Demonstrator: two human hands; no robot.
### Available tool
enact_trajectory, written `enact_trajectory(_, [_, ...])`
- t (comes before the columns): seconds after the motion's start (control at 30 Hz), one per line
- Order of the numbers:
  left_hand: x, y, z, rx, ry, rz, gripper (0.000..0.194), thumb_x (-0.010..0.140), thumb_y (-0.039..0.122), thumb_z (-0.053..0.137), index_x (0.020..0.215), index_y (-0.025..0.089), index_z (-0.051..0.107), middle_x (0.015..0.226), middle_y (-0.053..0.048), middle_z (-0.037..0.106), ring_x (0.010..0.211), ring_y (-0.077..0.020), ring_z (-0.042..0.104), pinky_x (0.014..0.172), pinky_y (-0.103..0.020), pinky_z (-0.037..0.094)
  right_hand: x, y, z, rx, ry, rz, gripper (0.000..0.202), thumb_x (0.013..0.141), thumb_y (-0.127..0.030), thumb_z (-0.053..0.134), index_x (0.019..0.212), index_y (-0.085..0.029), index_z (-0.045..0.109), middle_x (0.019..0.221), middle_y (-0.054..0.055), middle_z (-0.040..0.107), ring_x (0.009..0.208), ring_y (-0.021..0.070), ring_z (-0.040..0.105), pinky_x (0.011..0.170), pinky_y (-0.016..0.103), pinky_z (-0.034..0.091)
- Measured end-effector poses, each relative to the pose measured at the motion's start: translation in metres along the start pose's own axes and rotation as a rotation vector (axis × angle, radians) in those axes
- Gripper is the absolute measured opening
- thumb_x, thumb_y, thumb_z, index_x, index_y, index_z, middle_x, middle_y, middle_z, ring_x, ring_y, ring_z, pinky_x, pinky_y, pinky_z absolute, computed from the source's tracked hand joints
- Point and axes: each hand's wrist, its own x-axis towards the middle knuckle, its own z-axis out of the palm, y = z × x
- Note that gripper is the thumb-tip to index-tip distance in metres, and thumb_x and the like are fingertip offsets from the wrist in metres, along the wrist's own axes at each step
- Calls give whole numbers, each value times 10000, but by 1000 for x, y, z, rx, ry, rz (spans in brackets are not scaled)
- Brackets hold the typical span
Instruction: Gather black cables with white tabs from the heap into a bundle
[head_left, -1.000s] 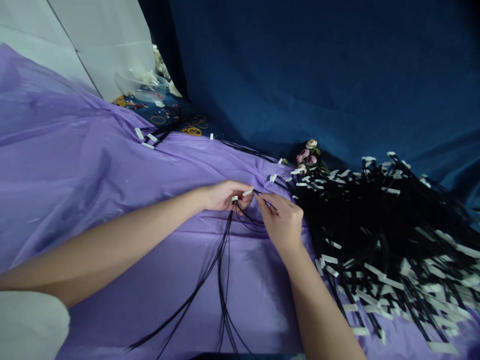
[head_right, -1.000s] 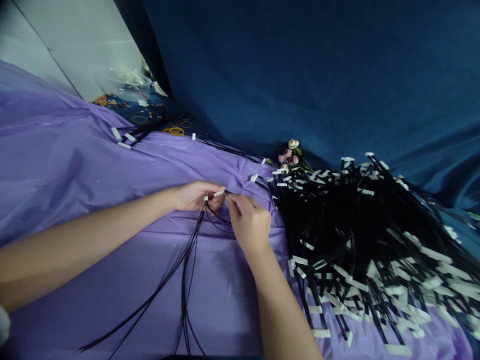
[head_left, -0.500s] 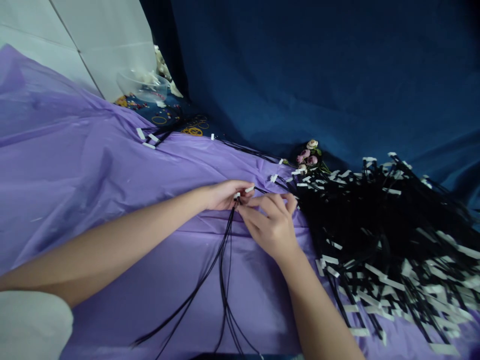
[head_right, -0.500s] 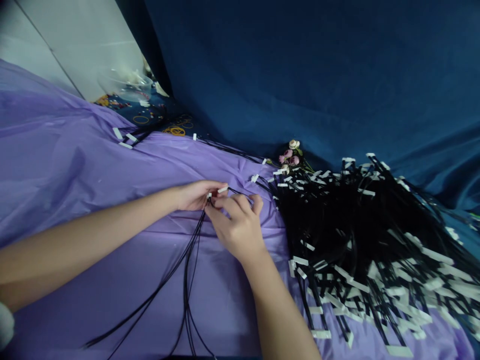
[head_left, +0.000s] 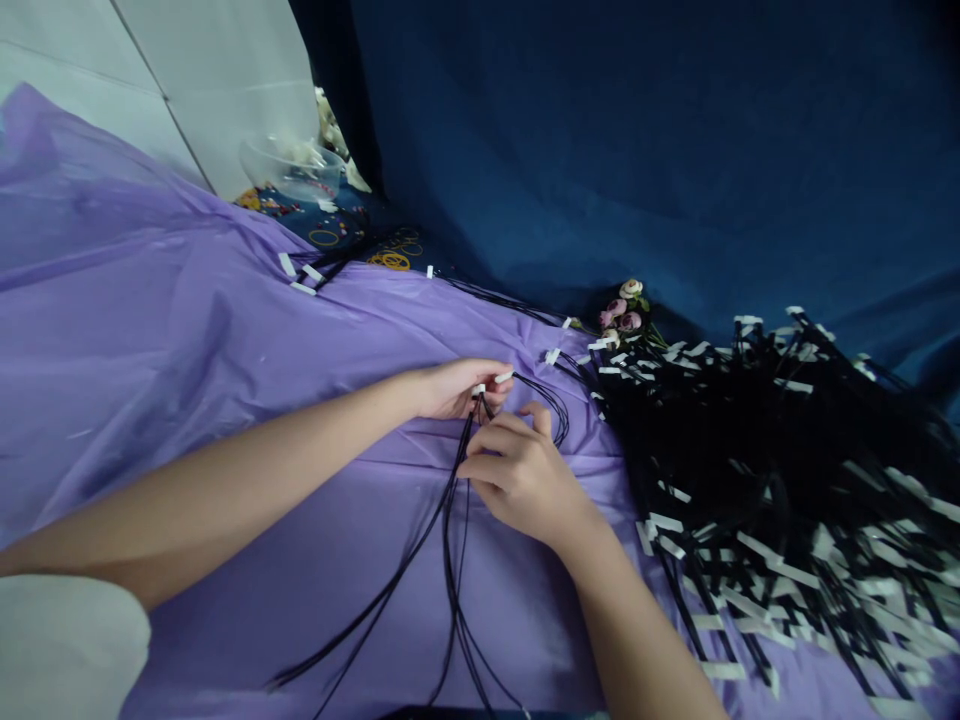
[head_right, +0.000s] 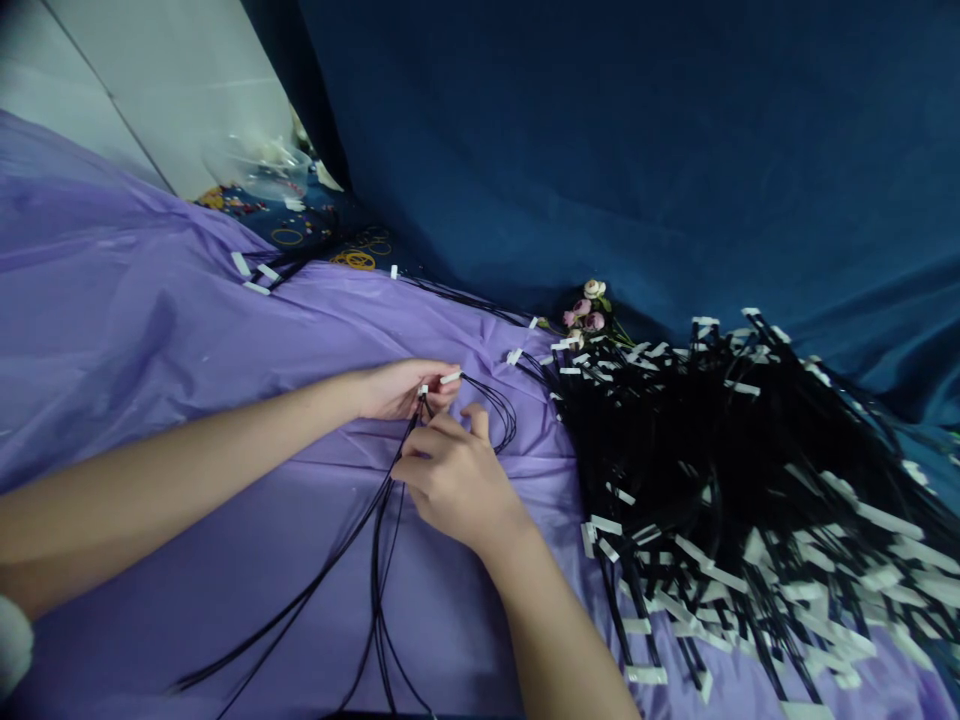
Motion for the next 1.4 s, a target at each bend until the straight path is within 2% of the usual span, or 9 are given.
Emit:
enact_trajectory(0.13, [2, -1, -3, -21, -6, 1, 320, 879, 368, 452, 637, 164, 411, 553, 45, 328, 463, -74, 319, 475, -190, 358, 4, 5, -10, 412, 68, 112, 148, 781, -89, 643, 792, -217, 716, 808, -18, 676, 806, 134, 590, 884, 381, 316])
enact_trajectory(0.27, [3, -2, -5, -56, 18, -20, 294, 868, 366, 470, 660, 160, 452, 553, 43, 352, 475, -90, 402, 499, -213, 409, 6, 14, -20, 892, 232, 344, 108, 712, -123, 734, 787, -198, 750, 790, 18, 693, 753, 135, 618, 744, 287, 448])
enact_trajectory(0.5, [5, -3, -4, -69, 50, -7, 288, 874, 346, 480, 658, 159, 439, 557, 45, 377, 458, -86, 410, 502, -234, 461, 8, 30, -19, 1271, 727, 676, 139, 712, -280, 785, 765, -193, 691, 767, -24, 664, 617, 94, 624, 663, 280, 540])
enact_trajectory(0.73, [5, -3, -5, -64, 41, 4, 317, 890, 330, 458, 629, 152, 437, 574, 33, 399, 439, -81, 415, 491, -245, 484, 5, 36, -37, 1525, 1235, 714, 298, 681, -420, 800, 857, -248, 633, 736, -124, 633, 685, 23, 626, 798, 228, 556])
enact_trajectory(0.83, [5, -3, -6, -69, 35, -9, 307, 879, 314, 469, 624, 147, 438, 581, 31, 405, 420, -62, 373, 477, -224, 459, 1, 32, -49, 1600, 1326, 684, 327, 655, -397, 818, 894, -282, 627, 671, -161, 599, 569, 2, 573, 661, 176, 538])
enact_trajectory(0.93, [6, -3, -7, -68, 35, -25, 308, 876, 332, 482, 634, 150, 430, 587, 34, 399, 412, -53, 345, 456, -210, 429, 0, 26, -55, 1599, 1288, 713, 352, 644, -367, 828, 922, -294, 625, 624, -157, 569, 451, 18, 482, 443, 161, 428])
enact_trajectory(1.0, [6, -4, -8, -66, 43, -29, 311, 873, 373, 505, 662, 154, 440, 593, 34, 389, 439, -67, 382, 460, -208, 426, 1, 23, -53, 1460, 1183, 770, 299, 669, -372, 808, 880, -253, 632, 564, -127, 518, 395, 30, 395, 373, 169, 331])
enact_trajectory(1.17, [3, -4, -4, -60, 3, 46, 359, 867, 493, 532, 735, 170, 447, 601, 52, 332, 467, -59, 305, 472, -182, 413, 4, 19, -37, 938, 861, 849, 268, 715, -395, 745, 682, -166, 611, 449, -93, 306, 399, 40, 240, 385, 202, 219])
enact_trajectory(1.4, [-1, -4, 0, 45, -63, 146, 398, 906, 565, 418, 773, 190, 407, 622, 53, 304, 502, -71, 290, 511, -192, 448, 7, 19, -32, 783, 654, 926, 248, 663, -315, 743, 571, -134, 600, 458, -56, 381, 423, 52, 301, 411, 221, 218])
